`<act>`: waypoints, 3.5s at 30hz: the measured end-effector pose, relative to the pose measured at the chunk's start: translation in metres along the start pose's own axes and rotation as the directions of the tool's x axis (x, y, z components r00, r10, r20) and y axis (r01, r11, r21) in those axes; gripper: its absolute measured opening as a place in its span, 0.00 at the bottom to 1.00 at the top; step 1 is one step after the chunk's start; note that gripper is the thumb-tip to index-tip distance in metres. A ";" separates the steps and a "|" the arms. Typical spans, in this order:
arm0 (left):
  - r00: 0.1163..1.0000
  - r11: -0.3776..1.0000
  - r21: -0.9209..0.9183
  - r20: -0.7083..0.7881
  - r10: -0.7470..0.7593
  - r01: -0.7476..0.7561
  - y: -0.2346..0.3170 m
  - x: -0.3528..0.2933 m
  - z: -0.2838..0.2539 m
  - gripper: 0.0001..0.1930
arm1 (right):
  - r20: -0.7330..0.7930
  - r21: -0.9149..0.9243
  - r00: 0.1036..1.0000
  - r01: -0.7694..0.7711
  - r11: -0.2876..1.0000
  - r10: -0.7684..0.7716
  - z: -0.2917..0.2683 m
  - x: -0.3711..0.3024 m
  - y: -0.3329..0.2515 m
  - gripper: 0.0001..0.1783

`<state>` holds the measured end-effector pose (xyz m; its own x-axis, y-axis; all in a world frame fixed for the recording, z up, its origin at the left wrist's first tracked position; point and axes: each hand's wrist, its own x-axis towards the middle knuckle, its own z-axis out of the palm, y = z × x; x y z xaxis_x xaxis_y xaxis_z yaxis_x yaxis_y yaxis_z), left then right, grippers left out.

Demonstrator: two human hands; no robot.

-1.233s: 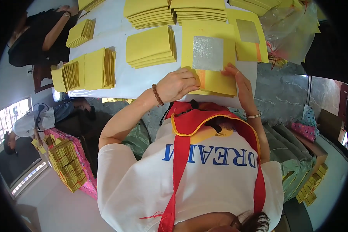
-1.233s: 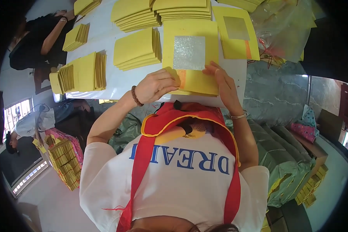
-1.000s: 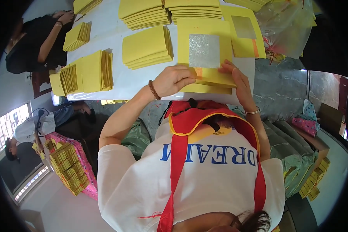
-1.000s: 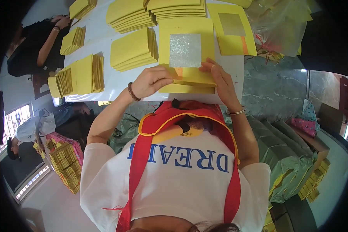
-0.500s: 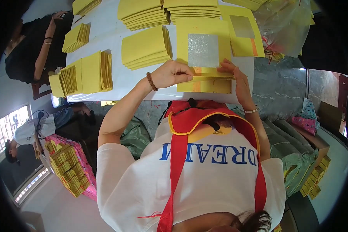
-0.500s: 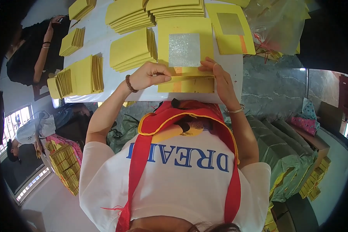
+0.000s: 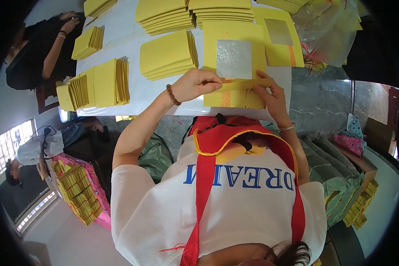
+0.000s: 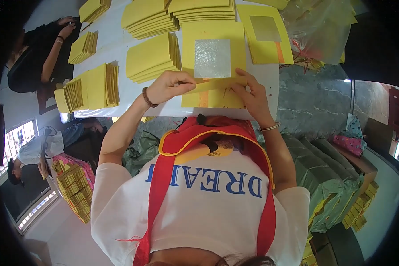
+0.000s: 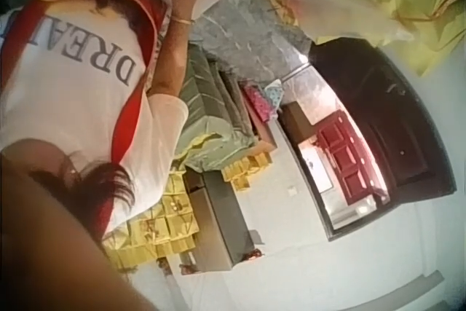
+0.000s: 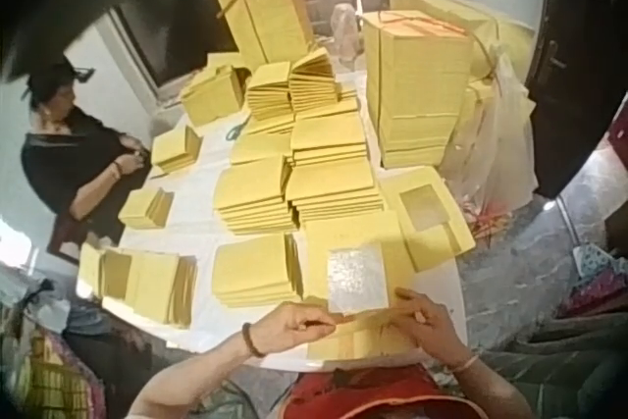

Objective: Organizing and stacking yellow paper sheets with silver foil squares (joss paper).

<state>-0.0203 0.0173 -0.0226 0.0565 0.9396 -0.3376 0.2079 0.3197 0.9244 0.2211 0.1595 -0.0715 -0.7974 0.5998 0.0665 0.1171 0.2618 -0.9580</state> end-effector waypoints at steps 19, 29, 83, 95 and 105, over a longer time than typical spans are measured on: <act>0.790 0.645 0.719 -0.228 0.569 -0.258 -0.015 -0.010 0.001 0.14 | 0.072 -0.317 0.979 0.206 0.926 -0.193 -0.017 0.017 -0.008 0.18; 0.872 0.864 0.484 -0.355 0.337 -0.137 -0.003 -0.041 0.025 0.09 | 0.109 -0.273 0.980 0.188 0.943 -0.164 -0.013 0.003 -0.046 0.07; 0.773 0.601 0.797 -0.348 0.531 -0.054 -0.003 0.033 0.060 0.21 | -0.162 -0.129 0.939 -0.325 0.937 0.304 0.017 0.027 -0.030 0.16; 0.794 0.540 0.842 -0.316 0.520 -0.018 -0.007 0.033 0.064 0.24 | 0.247 -0.722 0.957 0.287 0.630 -0.154 0.037 -0.001 -0.031 0.35; 0.822 0.640 0.746 -0.242 0.515 -0.181 0.010 0.001 0.042 0.25 | 0.317 -0.784 0.934 0.357 0.509 -0.166 0.038 -0.006 -0.023 0.38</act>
<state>0.0230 0.0161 -0.0208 -0.0827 0.9670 0.2411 0.8518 -0.0570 0.5207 0.2007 0.1215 -0.0606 -0.9518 0.2764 0.1327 0.2388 0.9397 -0.2449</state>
